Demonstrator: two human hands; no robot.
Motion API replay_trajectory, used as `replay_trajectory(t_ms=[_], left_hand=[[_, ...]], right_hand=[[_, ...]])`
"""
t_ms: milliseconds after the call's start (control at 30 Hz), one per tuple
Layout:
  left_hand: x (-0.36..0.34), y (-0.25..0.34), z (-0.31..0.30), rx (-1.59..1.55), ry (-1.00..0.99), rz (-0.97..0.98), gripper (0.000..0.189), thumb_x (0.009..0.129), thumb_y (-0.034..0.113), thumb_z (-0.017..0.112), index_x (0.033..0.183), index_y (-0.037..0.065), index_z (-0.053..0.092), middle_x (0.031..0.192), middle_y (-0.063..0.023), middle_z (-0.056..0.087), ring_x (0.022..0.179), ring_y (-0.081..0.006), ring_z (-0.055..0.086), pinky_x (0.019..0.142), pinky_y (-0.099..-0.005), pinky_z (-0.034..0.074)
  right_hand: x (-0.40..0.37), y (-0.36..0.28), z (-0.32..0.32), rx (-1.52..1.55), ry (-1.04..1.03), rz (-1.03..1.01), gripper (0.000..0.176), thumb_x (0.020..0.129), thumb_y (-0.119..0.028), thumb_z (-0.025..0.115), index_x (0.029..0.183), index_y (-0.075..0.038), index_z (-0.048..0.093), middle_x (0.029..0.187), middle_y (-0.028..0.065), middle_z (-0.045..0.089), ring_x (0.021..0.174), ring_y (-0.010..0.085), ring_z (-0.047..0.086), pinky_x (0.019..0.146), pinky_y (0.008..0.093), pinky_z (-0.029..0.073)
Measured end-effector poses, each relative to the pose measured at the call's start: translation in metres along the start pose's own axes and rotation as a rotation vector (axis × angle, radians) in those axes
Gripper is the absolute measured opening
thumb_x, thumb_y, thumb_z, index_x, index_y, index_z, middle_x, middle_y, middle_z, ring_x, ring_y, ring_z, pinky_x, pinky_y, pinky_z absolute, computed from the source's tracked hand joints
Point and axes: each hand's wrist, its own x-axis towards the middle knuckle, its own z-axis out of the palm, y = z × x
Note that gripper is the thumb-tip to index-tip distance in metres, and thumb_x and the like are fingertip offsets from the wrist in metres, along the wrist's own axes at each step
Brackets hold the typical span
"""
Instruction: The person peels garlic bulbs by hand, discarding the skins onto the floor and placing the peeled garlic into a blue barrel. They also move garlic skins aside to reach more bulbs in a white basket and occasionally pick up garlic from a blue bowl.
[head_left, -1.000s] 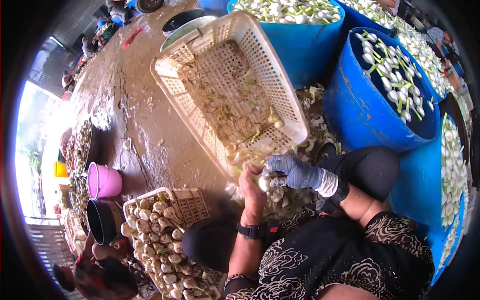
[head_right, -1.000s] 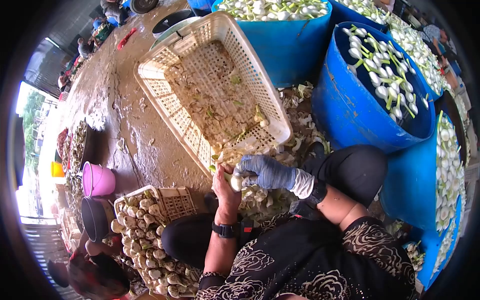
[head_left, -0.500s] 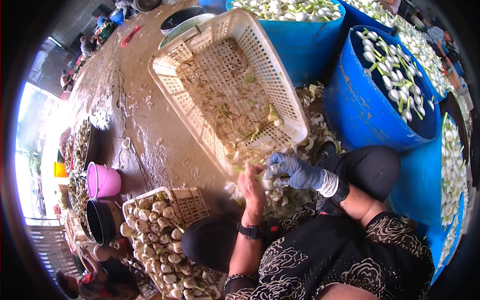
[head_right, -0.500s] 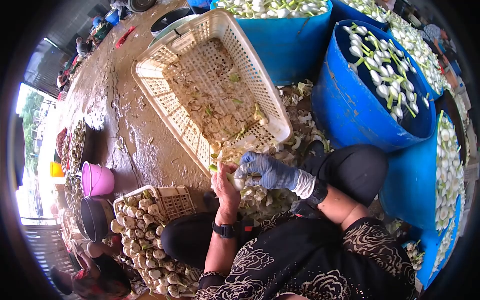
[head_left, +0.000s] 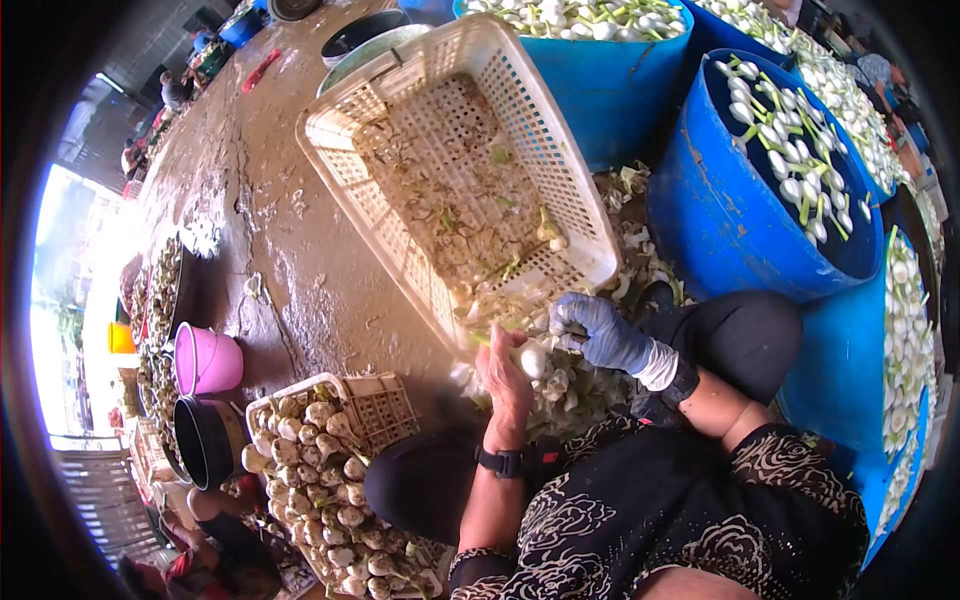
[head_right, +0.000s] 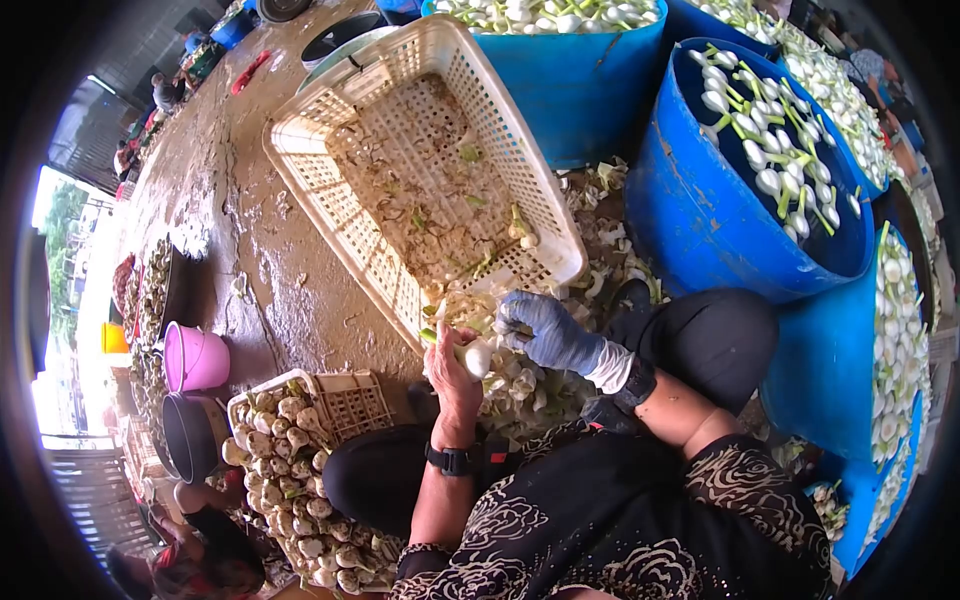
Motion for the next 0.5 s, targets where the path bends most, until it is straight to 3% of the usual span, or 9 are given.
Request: replay_trajectory(t_ms=[67, 100, 133, 167, 267, 333, 400, 467, 500], left_hand=[[0.002, 0.005, -0.002, -0.003, 0.027, 0.005, 0.028, 0.084, 0.001, 0.054, 0.111, 0.002, 0.048, 0.082, -0.0106, 0.063, 0.071, -0.028, 0.059, 0.063, -0.0381, 0.046], [0.002, 0.008, -0.003, -0.079, -0.04, -0.151, 0.02, 0.086, 0.003, 0.052, 0.106, 0.001, 0.051, 0.083, -0.0105, 0.063, 0.071, -0.0272, 0.06, 0.063, -0.0374, 0.047], [0.003, 0.011, -0.004, -0.154, -0.106, -0.307, 0.014, 0.088, 0.006, 0.05, 0.101, 0.0, 0.053, 0.084, -0.0103, 0.064, 0.071, -0.0264, 0.06, 0.063, -0.0366, 0.047], [0.005, 0.012, -0.004, -0.153, -0.106, -0.307, 0.014, 0.088, 0.006, 0.05, 0.101, 0.0, 0.053, 0.084, -0.0103, 0.064, 0.071, -0.0264, 0.06, 0.063, -0.0366, 0.047], [0.01, 0.017, 0.0, -0.435, -0.023, -0.4, 0.016, 0.093, 0.01, 0.045, 0.093, -0.001, 0.056, 0.085, -0.0101, 0.064, 0.074, -0.0236, 0.062, 0.067, -0.0352, 0.049], [0.013, 0.024, 0.002, -0.803, 0.074, -0.522, 0.019, 0.095, 0.009, 0.04, 0.093, -0.003, 0.055, 0.086, -0.011, 0.063, 0.077, -0.0224, 0.063, 0.072, -0.0339, 0.051], [0.014, 0.023, -0.004, -0.962, 0.03, -0.642, 0.019, 0.092, 0.012, 0.043, 0.092, -0.002, 0.055, 0.091, -0.012, 0.062, 0.086, -0.0232, 0.063, 0.08, -0.0335, 0.05], [0.014, 0.02, -0.004, -1.014, 0.118, -0.492, 0.031, 0.092, 0.026, 0.049, 0.1, -0.004, 0.056, 0.1, -0.0147, 0.059, 0.095, -0.0245, 0.059, 0.093, -0.0398, 0.046], [0.017, 0.019, -0.008, -1.376, 0.127, -0.596, 0.031, 0.091, 0.024, 0.048, 0.1, -0.005, 0.056, 0.106, -0.0159, 0.057, 0.103, -0.0294, 0.057, 0.1, -0.0461, 0.041]], right_hand=[[0.002, -0.004, -0.001, 0.09, 0.005, 0.001, 0.022, 0.072, -0.003, 0.071, 0.091, -0.002, 0.058, 0.084, 0.0096, 0.058, 0.077, 0.0247, 0.059, 0.072, 0.033, 0.048], [0.002, -0.006, -0.002, 0.088, 0.006, 0.003, 0.022, 0.072, -0.003, 0.071, 0.091, -0.002, 0.058, 0.084, 0.0096, 0.058, 0.077, 0.0247, 0.059, 0.072, 0.033, 0.048], [0.003, -0.009, -0.003, 0.258, -0.001, 0.141, 0.024, 0.073, -0.005, 0.072, 0.092, -0.002, 0.058, 0.085, 0.0087, 0.058, 0.078, 0.0217, 0.059, 0.072, 0.0322, 0.048], [0.004, -0.011, -0.003, 0.428, -0.01, 0.277, 0.025, 0.074, -0.008, 0.073, 0.093, -0.001, 0.058, 0.085, 0.0078, 0.059, 0.078, 0.0187, 0.059, 0.072, 0.0313, 0.048], [0.008, -0.018, -0.004, 0.251, -0.062, 0.112, 0.024, 0.075, -0.012, 0.074, 0.092, -0.003, 0.059, 0.088, 0.0046, 0.059, 0.079, 0.0143, 0.056, 0.073, 0.0279, 0.046], [0.002, -0.009, 0.001, 0.214, -0.149, 0.155, 0.019, 0.076, -0.009, 0.072, 0.09, -0.004, 0.061, 0.083, 0.0053, 0.061, 0.074, 0.0155, 0.057, 0.069, 0.029, 0.047], [0.0, -0.005, 0.006, 0.036, 0.032, 0.23, 0.02, 0.072, -0.007, 0.074, 0.088, -0.003, 0.062, 0.075, 0.0088, 0.061, 0.067, 0.0191, 0.058, 0.063, 0.0312, 0.047], [-0.004, 0.004, 0.009, 0.038, 0.032, 0.322, 0.013, 0.073, -0.004, 0.069, 0.085, -0.002, 0.063, 0.072, 0.0117, 0.061, 0.066, 0.0265, 0.06, 0.063, 0.0352, 0.048], [-0.012, 0.016, 0.014, -0.081, -0.066, 0.273, 0.014, 0.074, -0.004, 0.065, 0.087, -0.002, 0.063, 0.075, 0.0125, 0.062, 0.07, 0.0296, 0.061, 0.065, 0.0367, 0.048]])
